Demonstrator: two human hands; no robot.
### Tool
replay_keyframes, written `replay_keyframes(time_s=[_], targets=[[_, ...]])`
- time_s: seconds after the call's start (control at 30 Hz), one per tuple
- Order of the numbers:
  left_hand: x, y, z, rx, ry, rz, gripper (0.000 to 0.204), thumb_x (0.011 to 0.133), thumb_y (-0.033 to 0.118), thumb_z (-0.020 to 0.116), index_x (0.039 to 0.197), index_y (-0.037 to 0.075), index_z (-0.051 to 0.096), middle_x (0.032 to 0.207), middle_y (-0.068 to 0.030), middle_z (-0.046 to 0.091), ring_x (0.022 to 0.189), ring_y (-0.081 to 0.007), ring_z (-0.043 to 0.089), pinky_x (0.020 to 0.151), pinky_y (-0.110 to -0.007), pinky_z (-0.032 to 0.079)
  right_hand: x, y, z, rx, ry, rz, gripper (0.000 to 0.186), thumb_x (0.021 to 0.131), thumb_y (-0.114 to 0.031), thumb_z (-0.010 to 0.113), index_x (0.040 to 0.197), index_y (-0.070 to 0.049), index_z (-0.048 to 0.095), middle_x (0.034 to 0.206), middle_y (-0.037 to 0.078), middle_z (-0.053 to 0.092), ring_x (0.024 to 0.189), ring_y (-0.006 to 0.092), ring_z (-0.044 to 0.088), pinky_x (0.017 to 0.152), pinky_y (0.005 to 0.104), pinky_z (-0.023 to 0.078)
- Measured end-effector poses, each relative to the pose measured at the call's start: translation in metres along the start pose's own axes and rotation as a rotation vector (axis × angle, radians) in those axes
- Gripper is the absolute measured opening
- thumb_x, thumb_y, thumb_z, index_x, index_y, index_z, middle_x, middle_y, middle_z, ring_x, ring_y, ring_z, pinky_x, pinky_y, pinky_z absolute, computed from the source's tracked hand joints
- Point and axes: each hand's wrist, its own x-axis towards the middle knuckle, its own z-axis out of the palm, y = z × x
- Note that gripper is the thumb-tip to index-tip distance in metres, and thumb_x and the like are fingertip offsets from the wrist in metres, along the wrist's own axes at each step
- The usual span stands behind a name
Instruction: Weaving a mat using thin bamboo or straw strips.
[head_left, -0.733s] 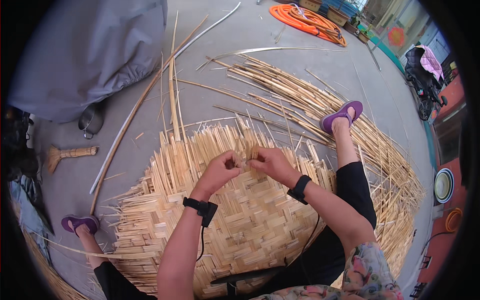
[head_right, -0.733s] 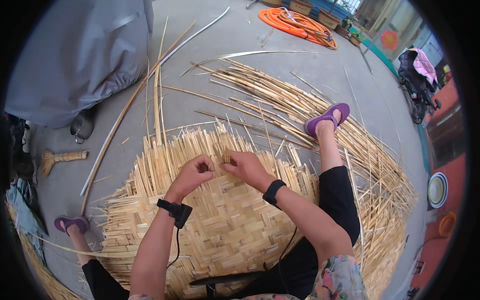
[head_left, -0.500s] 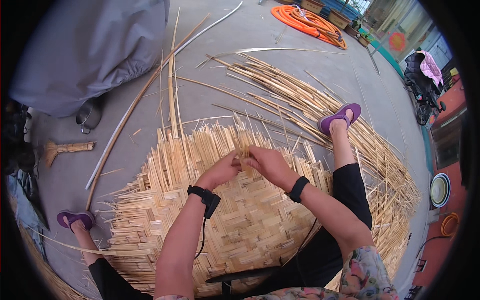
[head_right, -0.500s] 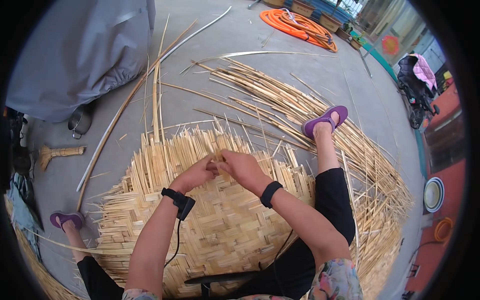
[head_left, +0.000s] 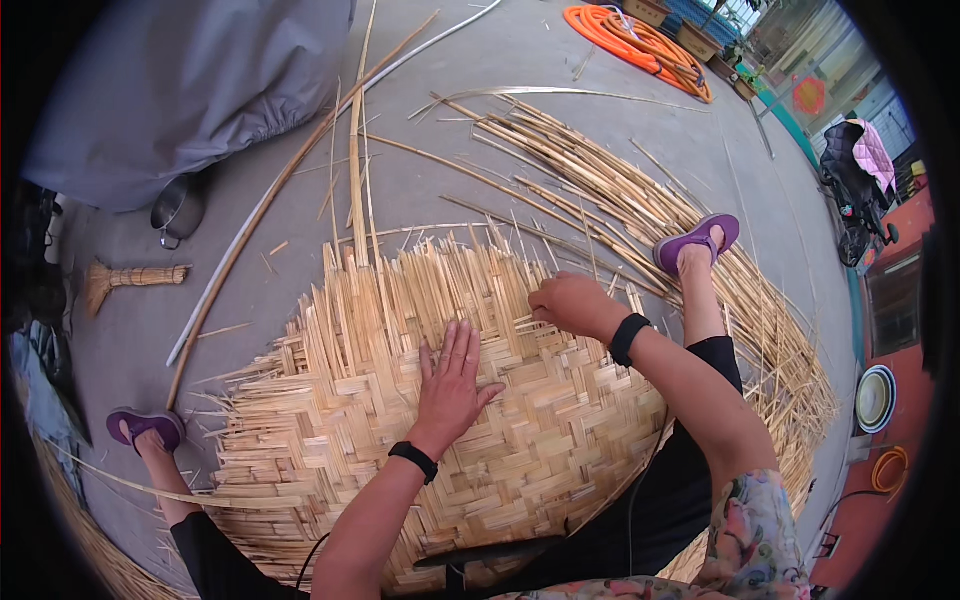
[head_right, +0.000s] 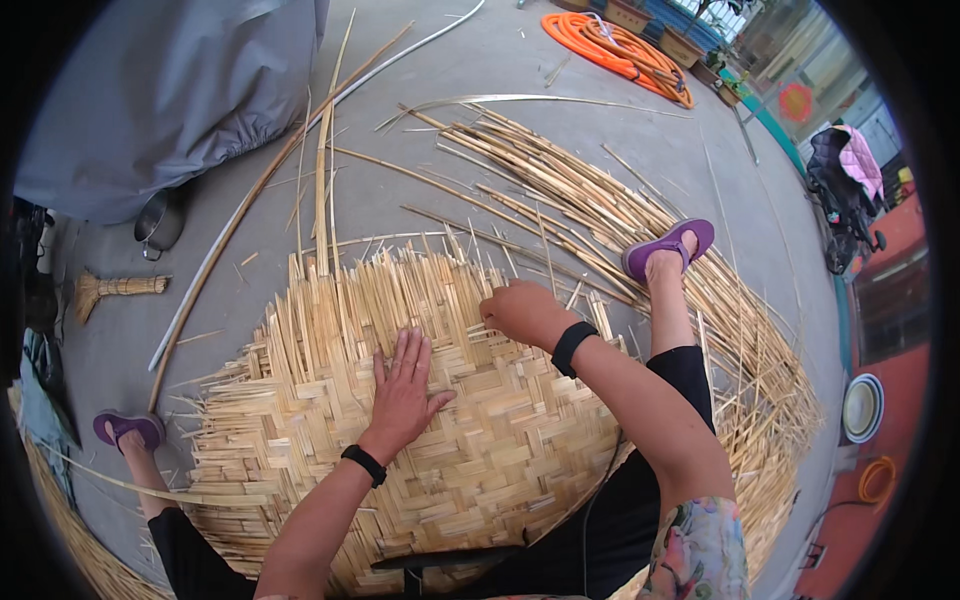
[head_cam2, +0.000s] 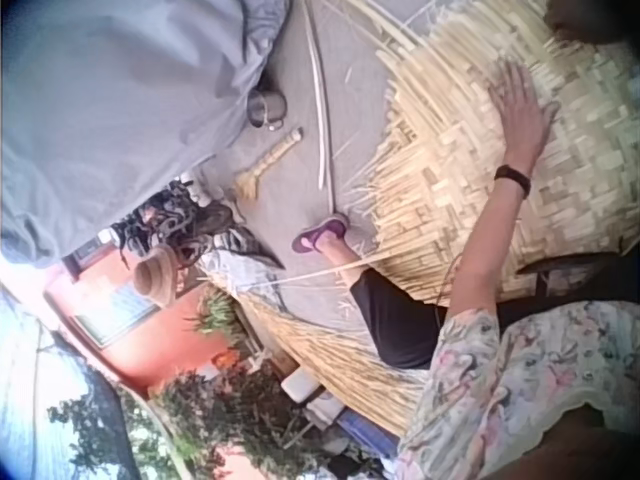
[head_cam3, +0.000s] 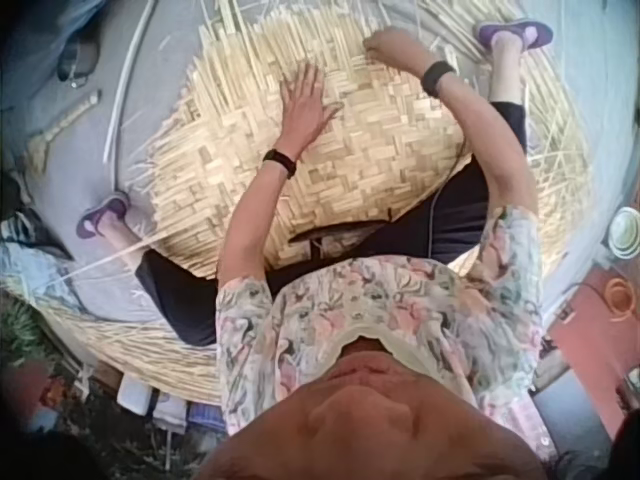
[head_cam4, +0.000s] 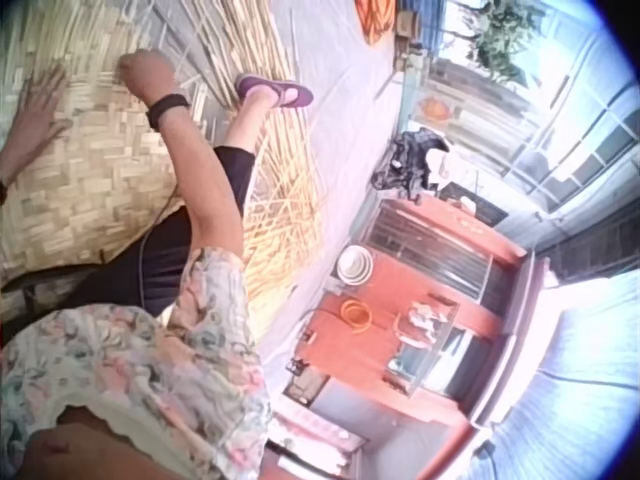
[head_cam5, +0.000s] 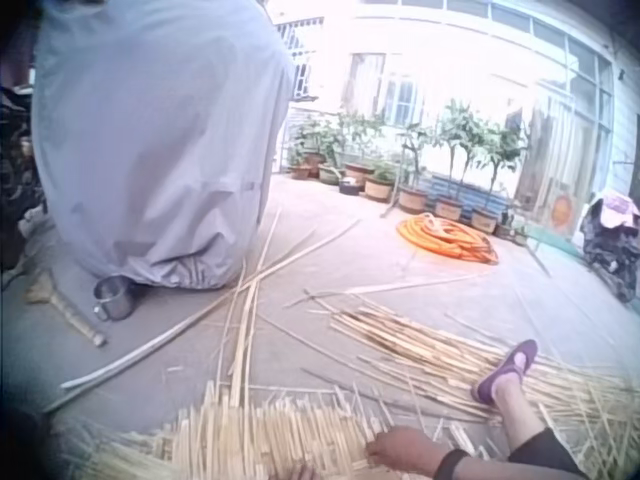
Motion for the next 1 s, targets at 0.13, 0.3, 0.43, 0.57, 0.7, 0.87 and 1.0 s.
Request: replay_keyframes(time_s=[0.13, 0.3, 0.43, 0.57, 0.7, 0.87, 1.0], targets=[[-0.001, -0.002, -0.004, 0.044, -0.112, 0.074, 0.096, 0.089, 0.061, 0.058, 0.156, 0.002, 0.024, 0.164, -0.0145, 0.022, 0.153, -0.0249, 0.016, 0.118, -0.065, 0.004, 0.001, -0.009, 0.001, -0.357, -0.067, -0.077, 0.015, 0.085, -0.032, 0.068, 0.086, -0.018, 0.073, 0.085, 0.006, 0.07, 0.094, 0.0303, 0.065, 0.082, 0.0403, 0.051], [-0.002, -0.001, 0.004, 0.102, -0.063, 0.096, 0.094, 0.089, 0.064, 0.055, 0.156, 0.004, 0.026, 0.163, -0.0118, 0.025, 0.153, -0.0238, 0.018, 0.117, -0.067, 0.004, 0.006, -0.017, -0.007, 0.144, -0.235, 0.161, 0.018, 0.085, -0.027, 0.065, 0.088, -0.012, 0.074, 0.086, 0.01, 0.071, 0.09, 0.033, 0.067, 0.077, 0.0428, 0.052], [-0.003, 0.005, -0.004, 0.17, -0.099, 0.103, 0.094, 0.089, 0.065, 0.053, 0.156, 0.006, 0.027, 0.163, -0.0108, 0.027, 0.153, -0.0237, 0.018, 0.117, -0.068, 0.006, -0.001, -0.03, -0.004, -0.011, -0.137, 0.12, 0.016, 0.083, -0.017, 0.062, 0.088, -0.008, 0.074, 0.087, 0.016, 0.072, 0.086, 0.036, 0.07, 0.073, 0.0448, 0.055], [0.01, 0.019, -0.033, 0.328, -0.24, 0.173, 0.084, 0.088, 0.052, 0.063, 0.152, 0.006, 0.035, 0.155, -0.0107, 0.037, 0.144, -0.0257, 0.033, 0.114, -0.066, 0.018, -0.023, -0.023, -0.005, -0.052, -0.088, 0.148, 0.015, 0.083, -0.017, 0.063, 0.089, -0.01, 0.075, 0.088, 0.013, 0.073, 0.086, 0.0325, 0.071, 0.072, 0.046, 0.056], [0.077, 0.035, -0.037, -0.55, -0.108, 0.156, 0.053, 0.083, 0.018, 0.073, 0.132, 0.005, 0.059, 0.123, -0.0158, 0.059, 0.112, -0.0301, 0.061, 0.097, -0.044, 0.048, -0.046, -0.005, -0.021, 0.274, -0.026, 0.256, 0.016, 0.081, -0.026, 0.068, 0.09, -0.014, 0.075, 0.089, 0.009, 0.073, 0.087, 0.0294, 0.07, 0.073, 0.046, 0.054], [0.111, 0.042, -0.027, -0.724, -0.31, -0.04, 0.01, 0.08, 0.001, 0.07, 0.089, 0.002, 0.074, 0.084, -0.0108, 0.063, 0.084, -0.0249, 0.063, 0.076, -0.035, 0.049, -0.063, 0.029, -0.042, 0.854, -0.003, 0.367, 0.042, 0.09, -0.047, 0.064, 0.09, -0.005, 0.071, 0.088, 0.013, 0.071, 0.088, 0.0338, 0.068, 0.077, 0.0433, 0.052], [0.092, 0.04, -0.034, -0.827, -0.264, 0.043, 0.011, 0.084, -0.005, 0.068, 0.092, 0.0, 0.072, 0.083, -0.0038, 0.061, 0.075, -0.0116, 0.059, 0.068, -0.026, 0.048, -0.042, 0.069, -0.026, 0.483, 0.046, 0.416, 0.054, 0.098, -0.056, 0.054, 0.095, -0.004, 0.07, 0.078, 0.009, 0.066, 0.074, 0.0213, 0.061, 0.067, 0.0361, 0.047]])
